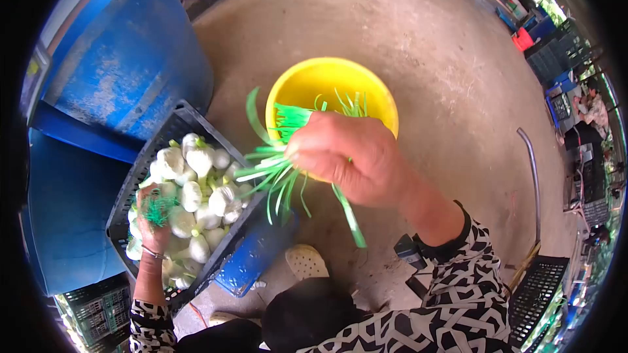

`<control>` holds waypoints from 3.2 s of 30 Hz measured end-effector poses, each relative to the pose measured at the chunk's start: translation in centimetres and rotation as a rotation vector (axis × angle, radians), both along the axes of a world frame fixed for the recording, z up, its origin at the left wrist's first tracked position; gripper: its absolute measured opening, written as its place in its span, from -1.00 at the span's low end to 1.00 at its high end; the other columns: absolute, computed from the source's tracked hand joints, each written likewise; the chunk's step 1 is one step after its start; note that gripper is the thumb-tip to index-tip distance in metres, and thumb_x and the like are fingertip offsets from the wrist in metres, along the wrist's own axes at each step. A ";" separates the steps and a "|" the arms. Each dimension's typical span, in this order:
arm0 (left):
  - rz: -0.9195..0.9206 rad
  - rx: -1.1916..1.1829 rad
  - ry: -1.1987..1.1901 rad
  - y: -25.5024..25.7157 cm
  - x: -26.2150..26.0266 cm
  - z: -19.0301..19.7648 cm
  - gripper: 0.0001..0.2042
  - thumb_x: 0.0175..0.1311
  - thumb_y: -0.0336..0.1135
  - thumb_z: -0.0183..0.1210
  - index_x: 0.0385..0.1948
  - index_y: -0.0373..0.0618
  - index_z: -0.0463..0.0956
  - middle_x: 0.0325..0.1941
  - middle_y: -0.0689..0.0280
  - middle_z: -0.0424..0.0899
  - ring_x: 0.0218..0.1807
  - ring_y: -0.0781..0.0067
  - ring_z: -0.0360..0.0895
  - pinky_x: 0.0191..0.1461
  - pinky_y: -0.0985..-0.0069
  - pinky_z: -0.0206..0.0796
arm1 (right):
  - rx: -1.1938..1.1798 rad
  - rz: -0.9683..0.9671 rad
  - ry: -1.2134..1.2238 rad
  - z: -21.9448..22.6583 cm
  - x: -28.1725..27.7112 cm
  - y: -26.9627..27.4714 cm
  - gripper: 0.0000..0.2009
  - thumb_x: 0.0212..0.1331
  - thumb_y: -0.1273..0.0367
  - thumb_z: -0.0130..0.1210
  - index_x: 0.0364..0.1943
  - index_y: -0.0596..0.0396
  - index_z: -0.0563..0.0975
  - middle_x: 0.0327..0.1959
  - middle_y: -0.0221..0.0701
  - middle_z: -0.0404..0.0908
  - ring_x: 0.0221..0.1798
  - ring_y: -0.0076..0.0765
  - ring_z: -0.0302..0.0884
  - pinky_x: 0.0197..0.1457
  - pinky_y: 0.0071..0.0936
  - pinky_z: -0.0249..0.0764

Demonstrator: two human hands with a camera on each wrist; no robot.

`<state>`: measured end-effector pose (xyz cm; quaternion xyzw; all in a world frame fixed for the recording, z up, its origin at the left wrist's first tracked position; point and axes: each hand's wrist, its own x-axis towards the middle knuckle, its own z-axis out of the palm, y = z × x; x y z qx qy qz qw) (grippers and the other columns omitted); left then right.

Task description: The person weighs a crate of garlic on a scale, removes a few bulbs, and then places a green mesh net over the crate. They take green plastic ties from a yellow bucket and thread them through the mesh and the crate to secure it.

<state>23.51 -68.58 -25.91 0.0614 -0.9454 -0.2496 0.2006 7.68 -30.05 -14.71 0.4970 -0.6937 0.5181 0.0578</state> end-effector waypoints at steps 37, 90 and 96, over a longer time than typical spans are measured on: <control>0.049 0.001 -0.134 -0.5 0.1 -0.5 -0.72 0.25 -0.37 -0.04 -0.05 -0.29 0.38 -0.08 0.14 0.46 -0.01 0.23 0.40 0.14 0.38 0.20 | 0.778 -0.191 0.123 -14.3 -12.5 2.6 -0.52 -0.09 0.63 0.04 0.03 0.05 0.46 0.10 -0.29 0.43 0.17 -0.09 0.34 0.17 -0.24 0.34; 0.035 0.169 0.005 -1.9 0.9 0.1 -0.73 -0.03 -0.50 0.18 -0.22 -0.16 0.45 -0.19 0.06 0.55 -0.12 0.02 0.51 -0.07 0.33 0.36 | 0.351 0.315 -0.118 -7.2 2.9 -24.8 -0.83 0.14 0.26 0.06 -0.36 0.04 0.56 -0.46 -0.24 0.59 -0.38 -0.17 0.57 -0.28 -0.28 0.45; 0.142 0.168 0.141 -2.8 0.0 -2.3 -0.88 0.08 -0.51 0.05 -0.33 -0.16 0.48 -0.36 0.17 0.58 -0.29 0.18 0.53 -0.18 0.35 0.36 | 0.589 -0.054 0.158 -8.0 5.0 -17.5 -0.79 0.14 0.22 0.00 -0.49 0.04 0.51 -0.58 -0.21 0.57 -0.43 0.02 0.56 -0.36 -0.08 0.45</control>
